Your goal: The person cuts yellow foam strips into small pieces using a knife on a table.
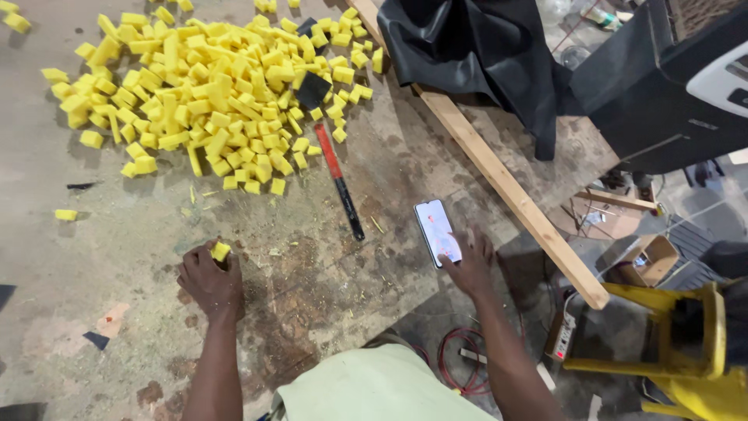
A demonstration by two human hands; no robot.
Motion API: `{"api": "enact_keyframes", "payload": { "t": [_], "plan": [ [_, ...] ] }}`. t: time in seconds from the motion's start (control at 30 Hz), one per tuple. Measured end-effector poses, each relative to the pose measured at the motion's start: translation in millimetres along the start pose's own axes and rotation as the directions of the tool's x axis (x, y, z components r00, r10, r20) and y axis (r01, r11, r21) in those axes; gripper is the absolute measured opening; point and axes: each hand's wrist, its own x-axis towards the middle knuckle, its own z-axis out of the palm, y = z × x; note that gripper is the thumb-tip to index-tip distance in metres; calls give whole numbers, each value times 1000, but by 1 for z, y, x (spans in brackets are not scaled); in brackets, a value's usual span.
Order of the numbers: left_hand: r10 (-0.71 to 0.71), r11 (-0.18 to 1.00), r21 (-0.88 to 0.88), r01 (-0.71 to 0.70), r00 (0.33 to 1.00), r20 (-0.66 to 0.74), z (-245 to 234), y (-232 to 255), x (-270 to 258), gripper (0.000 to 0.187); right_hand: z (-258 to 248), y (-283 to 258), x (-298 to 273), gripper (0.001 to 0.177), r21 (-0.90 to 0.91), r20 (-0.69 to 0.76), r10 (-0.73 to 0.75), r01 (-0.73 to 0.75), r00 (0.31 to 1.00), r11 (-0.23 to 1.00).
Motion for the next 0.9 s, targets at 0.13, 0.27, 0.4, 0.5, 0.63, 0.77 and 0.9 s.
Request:
{"api": "enact_keyframes", "payload": {
  "t": [0.13, 0.27, 0.4, 0.5, 0.63, 0.77, 0.9],
  "plan": [
    [-4, 1000, -15, 4, 1000, -1, 1, -5, 2, 44, 0, 2, 7, 67, 81, -88, -83, 90, 993, 993],
    [-6, 1000, -18, 6, 1000, 3, 4, -6, -2, 46, -8, -1, -10, 58, 103, -104, -95, 106, 990, 989],
    [-15, 1000, 3, 15, 1000, 21, 3, -8, 1, 47, -6, -17, -7, 60, 24, -69, -86, 88, 994, 996],
    [-37, 999, 0, 37, 998, 50, 4, -6, 0, 47, -6, -20, -9, 63, -47, -12, -47, 46, 999, 998],
    [-18, 1000, -4, 18, 1000, 10, 3, -7, 3, 47, -5, -19, -12, 56, -70, -31, -146, 144, 989, 987],
    [-31, 999, -11, 32, 999, 39, 4, -8, -2, 46, -11, -13, -22, 59, -48, -25, -82, 81, 996, 996],
    [-23, 1000, 16, 23, 999, 25, 1, -2, 3, 46, -26, -20, -32, 40, 66, -54, -268, 272, 962, 960]
  ]
}}
